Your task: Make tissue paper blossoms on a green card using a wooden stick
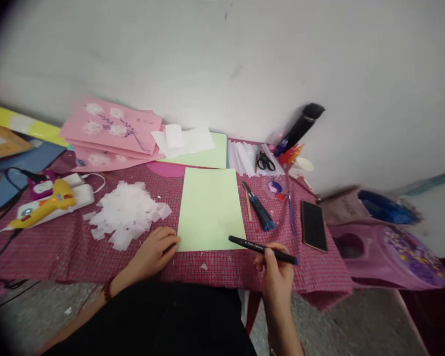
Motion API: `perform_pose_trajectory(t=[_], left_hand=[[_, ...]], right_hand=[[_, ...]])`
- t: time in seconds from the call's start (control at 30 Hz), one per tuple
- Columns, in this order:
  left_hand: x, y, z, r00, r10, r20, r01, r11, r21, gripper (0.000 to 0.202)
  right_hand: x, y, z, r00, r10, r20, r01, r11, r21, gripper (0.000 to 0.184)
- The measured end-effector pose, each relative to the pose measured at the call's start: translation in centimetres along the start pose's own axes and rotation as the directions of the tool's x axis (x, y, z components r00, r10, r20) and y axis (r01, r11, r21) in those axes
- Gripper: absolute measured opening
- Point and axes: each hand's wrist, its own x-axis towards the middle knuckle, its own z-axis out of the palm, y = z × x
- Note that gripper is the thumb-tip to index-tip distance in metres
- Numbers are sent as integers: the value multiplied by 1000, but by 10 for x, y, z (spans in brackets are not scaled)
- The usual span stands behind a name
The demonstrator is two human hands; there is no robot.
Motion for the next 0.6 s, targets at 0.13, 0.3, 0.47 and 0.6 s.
perform_pose_trajectory(t=[0.13, 0.3, 0.47, 0.6], left_hand=[[-8, -6, 4, 998, 29, -62, -29, 1000, 2, 22], [-16, -12, 10, 993, 62, -99, -56, 997, 61, 24], [-16, -16, 12, 994, 45, -97, -40, 997, 61, 24], [-15, -17, 12, 995, 34, -97, -29, 998, 54, 24]], right_hand=[[40, -10, 29, 988, -52, 149, 62, 996, -64, 22], [81, -6, 81, 921, -56, 387, 112, 986, -125, 24], [97, 6, 99, 874, -14, 487, 105, 982, -160, 23], [105, 13, 98, 915, -27, 403, 105, 979, -173, 21]])
